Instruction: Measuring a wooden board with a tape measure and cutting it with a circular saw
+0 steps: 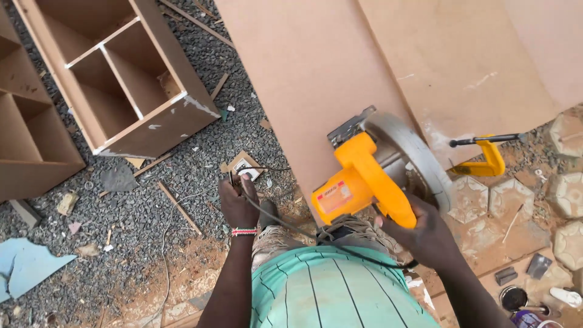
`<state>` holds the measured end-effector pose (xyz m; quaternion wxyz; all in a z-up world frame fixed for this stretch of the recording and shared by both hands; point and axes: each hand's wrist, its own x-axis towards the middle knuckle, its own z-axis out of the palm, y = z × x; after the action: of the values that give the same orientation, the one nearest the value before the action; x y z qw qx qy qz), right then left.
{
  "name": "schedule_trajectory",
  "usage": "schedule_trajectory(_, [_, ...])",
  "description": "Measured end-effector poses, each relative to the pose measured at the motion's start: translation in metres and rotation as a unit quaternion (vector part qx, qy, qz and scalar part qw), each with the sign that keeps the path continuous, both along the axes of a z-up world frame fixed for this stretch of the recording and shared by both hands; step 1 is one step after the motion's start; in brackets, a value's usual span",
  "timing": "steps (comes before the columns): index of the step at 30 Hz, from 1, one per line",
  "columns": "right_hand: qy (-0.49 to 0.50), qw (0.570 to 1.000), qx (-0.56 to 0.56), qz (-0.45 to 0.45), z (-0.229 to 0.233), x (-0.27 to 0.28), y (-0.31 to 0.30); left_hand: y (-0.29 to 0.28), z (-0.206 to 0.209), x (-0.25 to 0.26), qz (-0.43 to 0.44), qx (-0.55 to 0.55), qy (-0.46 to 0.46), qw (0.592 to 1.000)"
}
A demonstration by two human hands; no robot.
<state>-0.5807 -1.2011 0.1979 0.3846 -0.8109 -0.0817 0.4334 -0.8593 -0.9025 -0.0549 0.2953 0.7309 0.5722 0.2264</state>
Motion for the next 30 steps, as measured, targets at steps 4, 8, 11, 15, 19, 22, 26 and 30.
schedule_trajectory(4, [0.030, 0.996, -0.084, 0.010, 0.017, -0.018, -0.068, -0.047, 0.087, 0.029, -0.270, 0.144, -0.017, 0.952])
schedule_trajectory(8, [0.114, 0.974, -0.196, -0.002, 0.032, -0.027, -0.092, -0.079, 0.118, 0.057, -0.420, -0.008, 0.000, 0.908])
schedule_trajectory(11, [0.154, 0.967, -0.201, -0.029, 0.026, -0.022, -0.106, -0.094, 0.117, 0.069, -0.481, -0.139, 0.088, 0.861])
schedule_trajectory(15, [0.194, 0.956, -0.211, -0.067, 0.008, -0.027, -0.139, -0.107, 0.134, 0.086, -0.518, -0.277, 0.189, 0.787])
schedule_trajectory(19, [0.193, 0.954, -0.214, -0.081, -0.003, -0.027, -0.159, -0.109, 0.137, 0.096, -0.549, -0.284, 0.207, 0.758])
schedule_trajectory(22, [0.198, 0.945, -0.238, -0.102, -0.015, -0.022, -0.173, -0.107, 0.135, 0.098, -0.576, -0.286, 0.223, 0.733])
schedule_trajectory(26, [0.161, 0.963, -0.195, -0.088, -0.019, -0.019, -0.188, -0.123, 0.128, 0.105, -0.626, -0.198, 0.205, 0.726])
schedule_trajectory(30, [0.145, 0.962, -0.224, -0.054, -0.029, -0.023, -0.196, -0.132, 0.111, 0.106, -0.680, -0.113, 0.151, 0.708])
